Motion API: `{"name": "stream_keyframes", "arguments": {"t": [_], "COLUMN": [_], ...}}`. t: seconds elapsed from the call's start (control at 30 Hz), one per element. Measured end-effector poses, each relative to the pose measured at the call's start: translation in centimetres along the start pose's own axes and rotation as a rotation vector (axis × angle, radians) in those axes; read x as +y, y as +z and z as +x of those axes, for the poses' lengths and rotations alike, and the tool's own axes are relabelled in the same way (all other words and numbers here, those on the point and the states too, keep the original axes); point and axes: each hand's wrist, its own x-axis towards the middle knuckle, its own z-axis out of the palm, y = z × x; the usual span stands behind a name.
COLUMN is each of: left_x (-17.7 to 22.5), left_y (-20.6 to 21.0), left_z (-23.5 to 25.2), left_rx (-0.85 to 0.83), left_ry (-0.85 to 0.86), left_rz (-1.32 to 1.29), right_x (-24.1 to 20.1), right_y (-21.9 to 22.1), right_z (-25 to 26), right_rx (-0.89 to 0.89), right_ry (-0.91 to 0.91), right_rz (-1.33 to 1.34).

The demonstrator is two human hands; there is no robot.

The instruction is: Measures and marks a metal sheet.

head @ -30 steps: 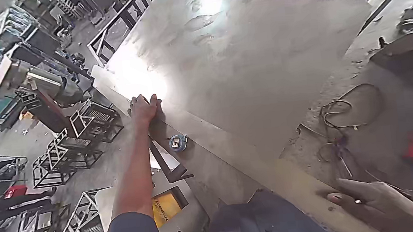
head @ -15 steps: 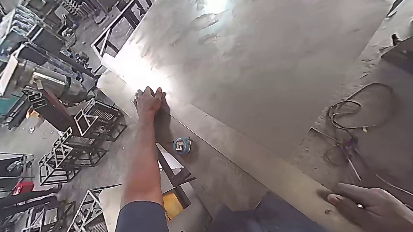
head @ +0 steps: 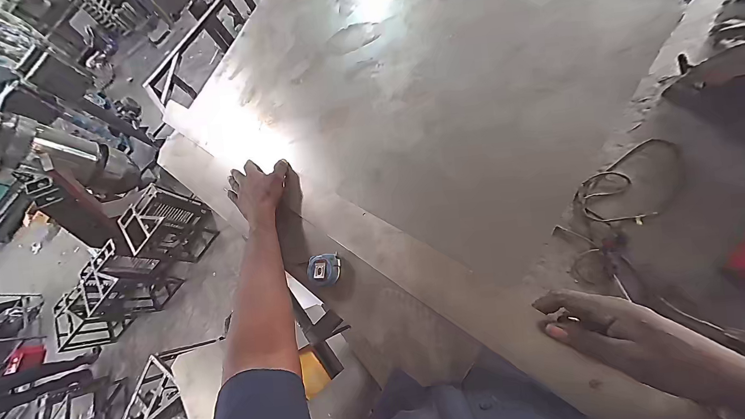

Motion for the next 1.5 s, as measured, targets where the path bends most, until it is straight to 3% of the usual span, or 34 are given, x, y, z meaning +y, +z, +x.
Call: {"name": "stream_keyframes", "arguments": {"t": [0.27,0.7,1.5], "left_x": [-0.1,-0.2,0.0], "left_y": [0.0,0.2,0.0], "left_z": [-0.2,0.0,-0.1], "left_rx": [-0.002,-0.009,-0.01], "left_ry": [0.015,0.015,0.008], "left_rz": [0.011,0.019,0.045], "right_x": [-0.9,-1.1,-1.3], "right_y": [-0.5,-1.1,-1.7], "right_z": [1.2,1.5,2.0], "right_rx": [-0.059,0.04,0.051], "right_ry": [0.046,0.031,0.052], "right_rz": [0.058,-0.029,-0.062]}}
